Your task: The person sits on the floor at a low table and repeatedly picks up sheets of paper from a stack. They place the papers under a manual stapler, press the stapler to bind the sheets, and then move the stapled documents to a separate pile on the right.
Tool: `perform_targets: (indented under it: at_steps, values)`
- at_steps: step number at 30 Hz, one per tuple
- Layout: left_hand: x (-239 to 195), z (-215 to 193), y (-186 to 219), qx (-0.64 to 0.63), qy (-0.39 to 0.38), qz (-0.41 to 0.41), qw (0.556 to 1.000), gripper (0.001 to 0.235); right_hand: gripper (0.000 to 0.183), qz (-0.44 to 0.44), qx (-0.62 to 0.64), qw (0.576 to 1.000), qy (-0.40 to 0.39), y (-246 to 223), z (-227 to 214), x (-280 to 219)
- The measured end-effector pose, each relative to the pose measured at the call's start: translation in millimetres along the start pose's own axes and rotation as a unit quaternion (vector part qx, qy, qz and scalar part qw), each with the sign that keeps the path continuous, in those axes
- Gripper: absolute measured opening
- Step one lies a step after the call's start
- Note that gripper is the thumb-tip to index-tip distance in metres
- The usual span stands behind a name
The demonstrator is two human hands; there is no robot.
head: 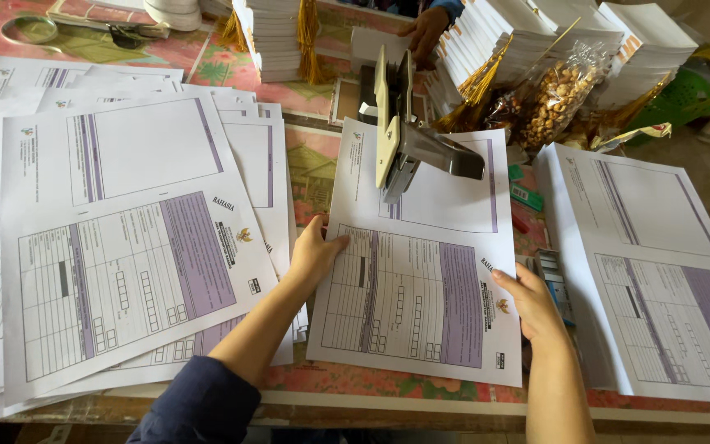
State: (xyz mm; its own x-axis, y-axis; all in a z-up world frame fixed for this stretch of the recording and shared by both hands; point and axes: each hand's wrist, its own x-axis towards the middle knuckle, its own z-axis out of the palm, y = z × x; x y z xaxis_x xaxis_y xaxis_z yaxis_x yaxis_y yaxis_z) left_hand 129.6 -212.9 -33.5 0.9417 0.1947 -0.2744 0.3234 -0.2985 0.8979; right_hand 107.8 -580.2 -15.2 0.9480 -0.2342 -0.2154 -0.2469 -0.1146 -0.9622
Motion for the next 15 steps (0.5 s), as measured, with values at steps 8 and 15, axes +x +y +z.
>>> perform_targets:
  at_steps: [8,15]
  values:
    - [8.7,3.1,21.2,-0.023,0.02,-0.021,0.999,0.048,0.043,-0.01,-0.016,0.999,0.037,12.3,5.0,27.2]
    - [4.7,0.9,26.3,-0.03,0.023,-0.025,0.999,0.059,0.032,0.002,-0.014,0.999,0.032,35.6,-16.7,53.7]
